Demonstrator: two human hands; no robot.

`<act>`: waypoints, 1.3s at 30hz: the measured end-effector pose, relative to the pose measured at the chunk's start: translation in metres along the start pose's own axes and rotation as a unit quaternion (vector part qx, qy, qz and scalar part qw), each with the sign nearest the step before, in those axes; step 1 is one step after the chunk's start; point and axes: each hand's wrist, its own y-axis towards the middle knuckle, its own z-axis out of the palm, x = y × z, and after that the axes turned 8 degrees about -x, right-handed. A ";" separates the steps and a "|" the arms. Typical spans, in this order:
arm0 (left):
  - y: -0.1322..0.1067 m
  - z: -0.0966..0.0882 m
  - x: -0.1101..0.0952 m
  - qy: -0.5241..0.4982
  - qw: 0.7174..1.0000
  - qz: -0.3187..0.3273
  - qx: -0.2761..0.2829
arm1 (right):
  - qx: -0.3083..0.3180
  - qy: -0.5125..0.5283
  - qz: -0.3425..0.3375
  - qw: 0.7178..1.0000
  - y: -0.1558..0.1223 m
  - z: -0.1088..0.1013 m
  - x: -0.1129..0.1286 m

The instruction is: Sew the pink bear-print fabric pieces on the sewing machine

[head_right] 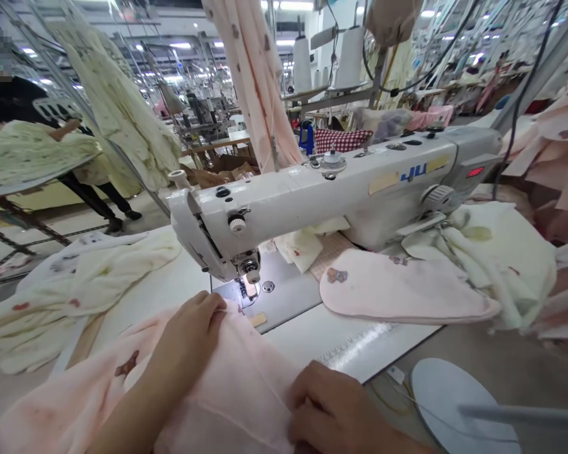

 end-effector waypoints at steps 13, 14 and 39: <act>0.015 0.025 0.014 -0.001 0.999 -0.001 -0.047 | 0.068 -0.065 -0.110 0.990 0.036 -0.026 -0.017; 0.015 0.027 0.015 0.000 0.999 0.004 -0.054 | 0.067 -0.067 -0.114 0.989 0.037 -0.026 -0.018; 0.003 0.045 0.021 0.037 0.975 0.211 -0.064 | 0.093 -0.099 -0.111 0.985 0.031 -0.032 -0.027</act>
